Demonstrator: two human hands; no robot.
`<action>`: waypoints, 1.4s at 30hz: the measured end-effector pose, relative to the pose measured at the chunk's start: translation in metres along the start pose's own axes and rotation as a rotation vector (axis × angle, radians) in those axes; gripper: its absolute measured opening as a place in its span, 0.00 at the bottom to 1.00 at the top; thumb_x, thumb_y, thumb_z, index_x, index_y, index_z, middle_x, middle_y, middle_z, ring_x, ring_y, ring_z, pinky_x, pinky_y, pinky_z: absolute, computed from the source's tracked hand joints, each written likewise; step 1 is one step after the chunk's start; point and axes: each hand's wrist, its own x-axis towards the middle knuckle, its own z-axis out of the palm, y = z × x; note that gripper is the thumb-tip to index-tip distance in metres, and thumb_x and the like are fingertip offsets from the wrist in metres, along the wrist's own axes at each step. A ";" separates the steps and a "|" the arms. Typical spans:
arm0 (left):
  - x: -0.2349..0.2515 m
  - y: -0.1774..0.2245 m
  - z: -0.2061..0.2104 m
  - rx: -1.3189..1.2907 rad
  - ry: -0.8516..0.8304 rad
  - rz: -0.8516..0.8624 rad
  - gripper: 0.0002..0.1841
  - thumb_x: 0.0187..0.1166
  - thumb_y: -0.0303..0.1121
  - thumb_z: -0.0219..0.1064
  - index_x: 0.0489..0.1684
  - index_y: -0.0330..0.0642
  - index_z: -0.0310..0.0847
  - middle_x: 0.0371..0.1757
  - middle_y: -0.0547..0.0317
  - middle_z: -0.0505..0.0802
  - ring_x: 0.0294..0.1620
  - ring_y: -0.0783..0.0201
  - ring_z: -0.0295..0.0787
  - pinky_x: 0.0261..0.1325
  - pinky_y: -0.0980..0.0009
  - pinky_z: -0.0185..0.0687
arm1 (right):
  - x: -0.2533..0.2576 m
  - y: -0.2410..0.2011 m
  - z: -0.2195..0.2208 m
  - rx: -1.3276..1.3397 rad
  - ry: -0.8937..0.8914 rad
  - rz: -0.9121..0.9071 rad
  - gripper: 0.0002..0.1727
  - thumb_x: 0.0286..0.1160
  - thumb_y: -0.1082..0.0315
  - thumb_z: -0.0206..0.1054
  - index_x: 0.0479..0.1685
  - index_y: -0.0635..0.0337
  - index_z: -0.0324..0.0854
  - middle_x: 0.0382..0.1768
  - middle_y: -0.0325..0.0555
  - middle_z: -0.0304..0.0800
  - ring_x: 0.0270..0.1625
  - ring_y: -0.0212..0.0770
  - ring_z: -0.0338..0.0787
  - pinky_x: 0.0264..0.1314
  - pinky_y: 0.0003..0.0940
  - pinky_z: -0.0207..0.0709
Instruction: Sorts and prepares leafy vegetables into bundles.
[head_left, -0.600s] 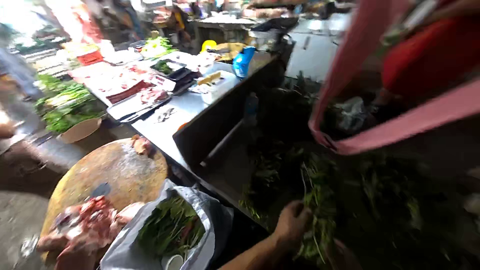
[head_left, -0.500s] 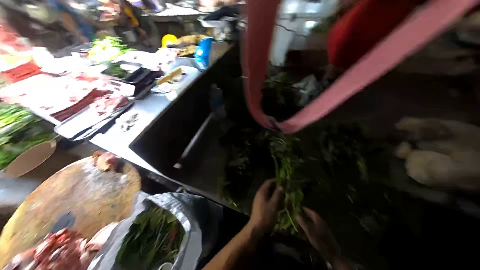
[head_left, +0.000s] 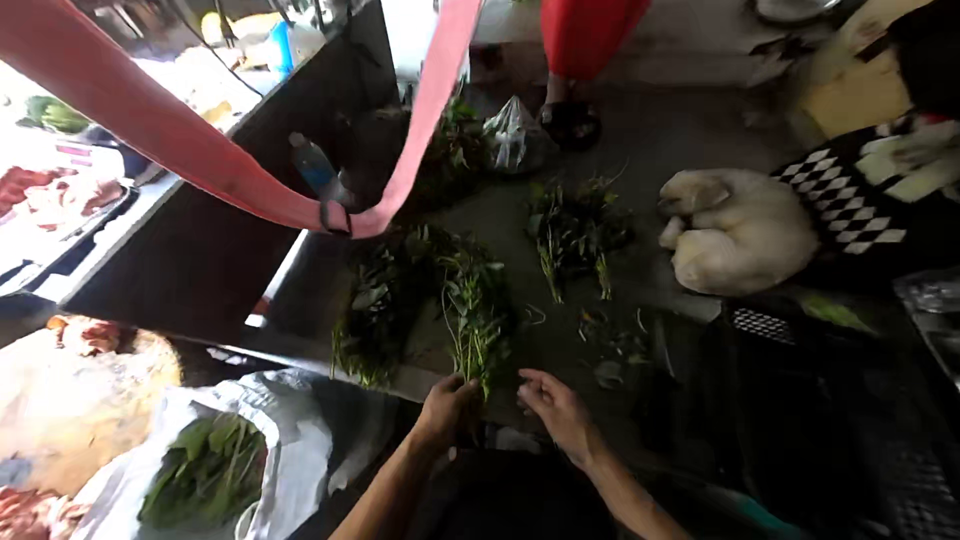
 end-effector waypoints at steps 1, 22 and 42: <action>-0.003 -0.003 0.004 0.008 -0.007 -0.016 0.14 0.88 0.34 0.61 0.64 0.35 0.78 0.44 0.53 0.91 0.40 0.63 0.89 0.48 0.64 0.87 | -0.004 -0.001 -0.002 0.039 -0.031 0.040 0.18 0.84 0.63 0.64 0.65 0.65 0.81 0.46 0.51 0.92 0.44 0.42 0.95 0.51 0.40 0.91; -0.010 0.016 0.022 0.307 0.058 -0.049 0.23 0.84 0.42 0.68 0.70 0.35 0.79 0.50 0.50 0.92 0.45 0.60 0.92 0.51 0.60 0.91 | 0.006 -0.012 0.013 0.239 -0.355 0.186 0.13 0.90 0.64 0.59 0.58 0.65 0.81 0.43 0.48 0.94 0.41 0.40 0.95 0.48 0.37 0.91; -0.022 0.000 0.006 -0.029 0.195 -0.022 0.14 0.85 0.26 0.55 0.65 0.38 0.68 0.39 0.54 0.88 0.33 0.63 0.87 0.39 0.66 0.86 | 0.043 -0.144 -0.157 0.467 0.178 -0.747 0.13 0.92 0.53 0.53 0.53 0.40 0.83 0.18 0.16 0.74 0.18 0.21 0.75 0.27 0.19 0.77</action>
